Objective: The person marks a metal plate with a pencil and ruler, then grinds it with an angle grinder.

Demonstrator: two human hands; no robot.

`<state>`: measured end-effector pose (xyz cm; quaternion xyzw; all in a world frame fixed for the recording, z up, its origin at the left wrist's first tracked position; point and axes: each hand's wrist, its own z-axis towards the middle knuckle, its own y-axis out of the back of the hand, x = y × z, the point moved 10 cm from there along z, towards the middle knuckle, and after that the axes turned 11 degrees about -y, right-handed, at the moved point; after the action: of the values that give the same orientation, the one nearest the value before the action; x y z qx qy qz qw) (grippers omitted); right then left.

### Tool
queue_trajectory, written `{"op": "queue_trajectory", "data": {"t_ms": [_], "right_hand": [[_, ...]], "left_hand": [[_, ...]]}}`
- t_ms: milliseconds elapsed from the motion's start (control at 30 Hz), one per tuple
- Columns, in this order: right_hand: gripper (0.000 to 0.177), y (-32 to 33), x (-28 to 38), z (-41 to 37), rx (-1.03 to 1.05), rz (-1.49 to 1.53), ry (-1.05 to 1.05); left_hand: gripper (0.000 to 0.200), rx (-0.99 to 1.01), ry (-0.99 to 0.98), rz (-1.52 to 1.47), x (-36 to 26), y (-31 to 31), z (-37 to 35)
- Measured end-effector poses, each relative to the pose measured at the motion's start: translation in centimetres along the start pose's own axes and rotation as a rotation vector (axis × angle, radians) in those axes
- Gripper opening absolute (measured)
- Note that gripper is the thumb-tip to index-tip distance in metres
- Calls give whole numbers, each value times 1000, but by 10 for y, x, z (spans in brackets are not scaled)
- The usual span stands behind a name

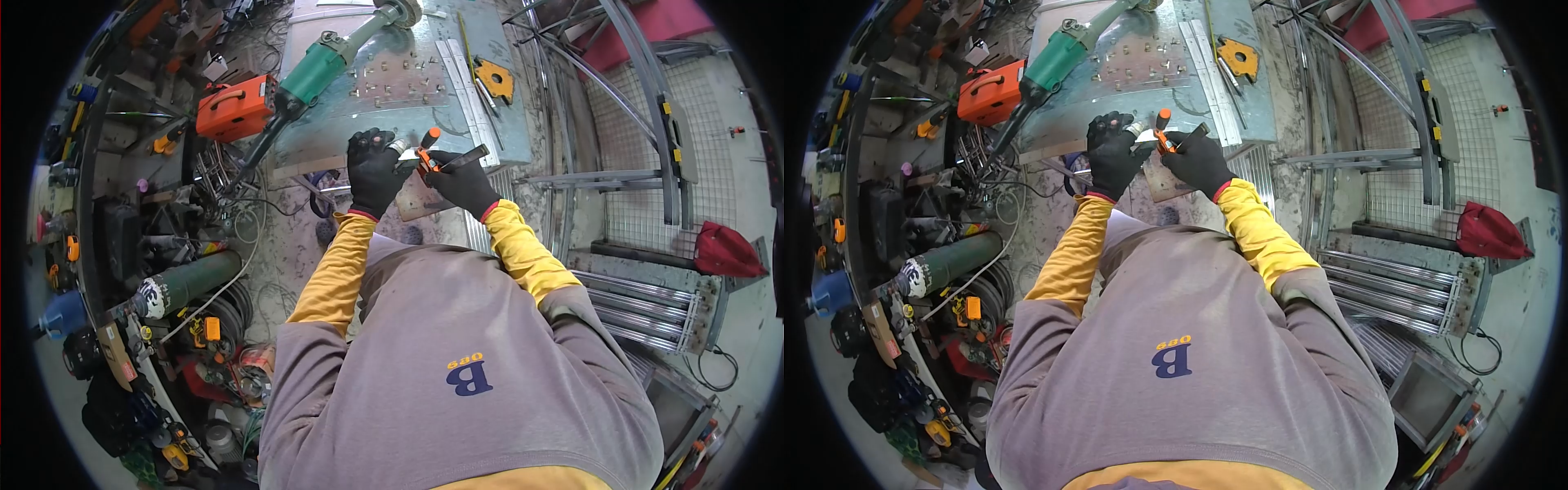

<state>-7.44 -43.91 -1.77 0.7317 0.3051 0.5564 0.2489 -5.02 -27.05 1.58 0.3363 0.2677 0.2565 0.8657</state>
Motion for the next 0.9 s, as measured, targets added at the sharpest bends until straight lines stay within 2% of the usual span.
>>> {"op": "queue_trajectory", "data": {"t_ms": [267, 367, 433, 567, 633, 767, 833, 900], "right_hand": [[46, -2, 9, -6, -46, -33, -2], [45, -3, -1, 2, -45, 59, 68], [45, -1, -2, 2, 11, -76, 4], [42, 3, -6, -2, -35, -125, -61], [43, 8, 1, -6, -69, 19, 25], [45, 11, 8, -6, -84, -53, 70], [42, 10, 0, -5, -33, -80, -61], [41, 4, -9, -2, -40, -40, -52]], "left_hand": [[44, -44, -15, 15, 4, -3, 2], [43, -13, -8, 2, 3, 1, 7], [41, -17, -14, -13, 2, 0, 7], [38, -61, 15, 10, -1, 2, 6], [37, -72, 38, 12, -3, 1, 5], [37, -115, 48, 35, -5, 7, 8], [38, -93, 70, 17, -2, 6, 7], [39, -86, 13, 31, -5, 8, 10]]}}
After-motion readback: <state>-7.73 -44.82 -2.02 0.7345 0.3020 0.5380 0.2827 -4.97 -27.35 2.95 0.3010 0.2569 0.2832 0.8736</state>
